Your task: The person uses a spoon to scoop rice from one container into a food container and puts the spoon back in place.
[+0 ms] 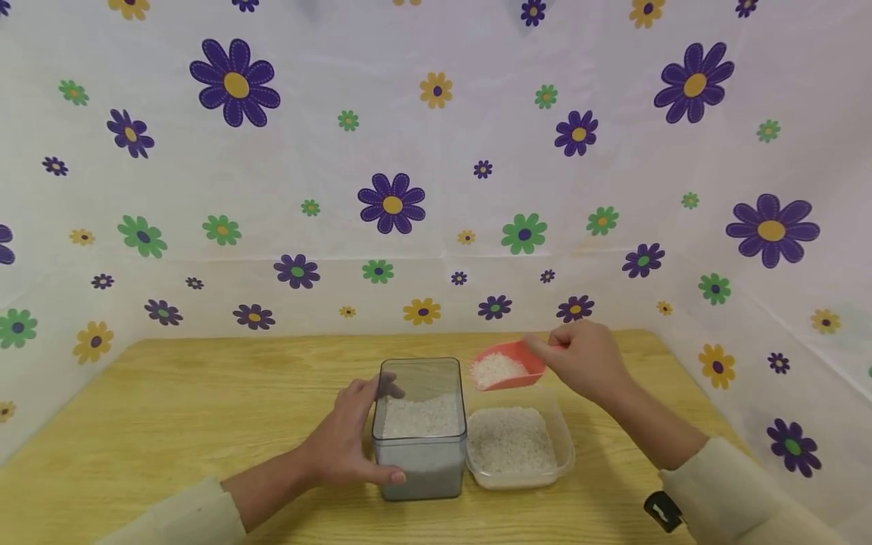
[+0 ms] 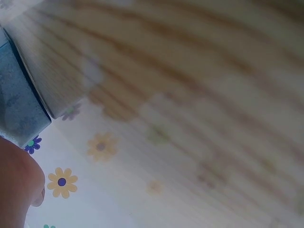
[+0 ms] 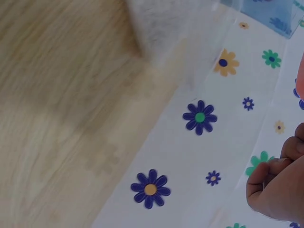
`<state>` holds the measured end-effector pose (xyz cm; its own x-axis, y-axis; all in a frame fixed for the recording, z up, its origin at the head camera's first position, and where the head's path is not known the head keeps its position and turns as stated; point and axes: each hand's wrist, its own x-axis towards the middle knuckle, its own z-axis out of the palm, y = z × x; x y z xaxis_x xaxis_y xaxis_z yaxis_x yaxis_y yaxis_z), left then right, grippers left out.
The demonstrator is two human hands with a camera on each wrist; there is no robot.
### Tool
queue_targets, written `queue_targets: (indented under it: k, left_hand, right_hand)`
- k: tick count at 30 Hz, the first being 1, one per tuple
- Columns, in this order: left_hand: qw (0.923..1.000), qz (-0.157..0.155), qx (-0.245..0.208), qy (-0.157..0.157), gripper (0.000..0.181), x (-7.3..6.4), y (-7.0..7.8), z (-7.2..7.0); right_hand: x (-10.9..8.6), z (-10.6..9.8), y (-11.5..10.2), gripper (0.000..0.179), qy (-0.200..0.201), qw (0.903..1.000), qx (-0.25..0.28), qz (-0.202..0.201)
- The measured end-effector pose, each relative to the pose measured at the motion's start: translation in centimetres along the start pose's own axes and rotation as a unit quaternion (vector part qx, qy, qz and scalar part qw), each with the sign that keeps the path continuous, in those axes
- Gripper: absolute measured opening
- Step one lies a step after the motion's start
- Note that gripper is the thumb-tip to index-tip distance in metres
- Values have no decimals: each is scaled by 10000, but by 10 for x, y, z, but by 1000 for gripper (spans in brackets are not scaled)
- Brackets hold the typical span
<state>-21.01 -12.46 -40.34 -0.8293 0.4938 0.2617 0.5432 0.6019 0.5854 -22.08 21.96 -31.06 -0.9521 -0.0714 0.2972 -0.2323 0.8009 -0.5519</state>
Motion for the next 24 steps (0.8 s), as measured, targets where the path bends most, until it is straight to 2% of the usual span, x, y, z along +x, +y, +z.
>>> queue_targets:
  k: [6,10,14,19,24]
  left_hand:
    - [10000,55,70,29,115,0,0,1]
    - [9999,69,70,33,114,1,0,0]
    - [10000,51,30,33,114,1,0,1]
    - [10000,3,-2,30,113,1,0,1]
    - [10000,-59,-25,6,114,1,0,1]
  right_hand:
    - [-7,-1,23,56,9,9993,-380,-12]
    - [-10,0,35,57,152,9968,-743,-268]
    - [-10,1,44,56,362,9887,-1307,-647]
    - [-11,0,49,51,769,9660,-2060,-1361]
    - [-12,-2,50,44,1176,9281,-2668,-2314]
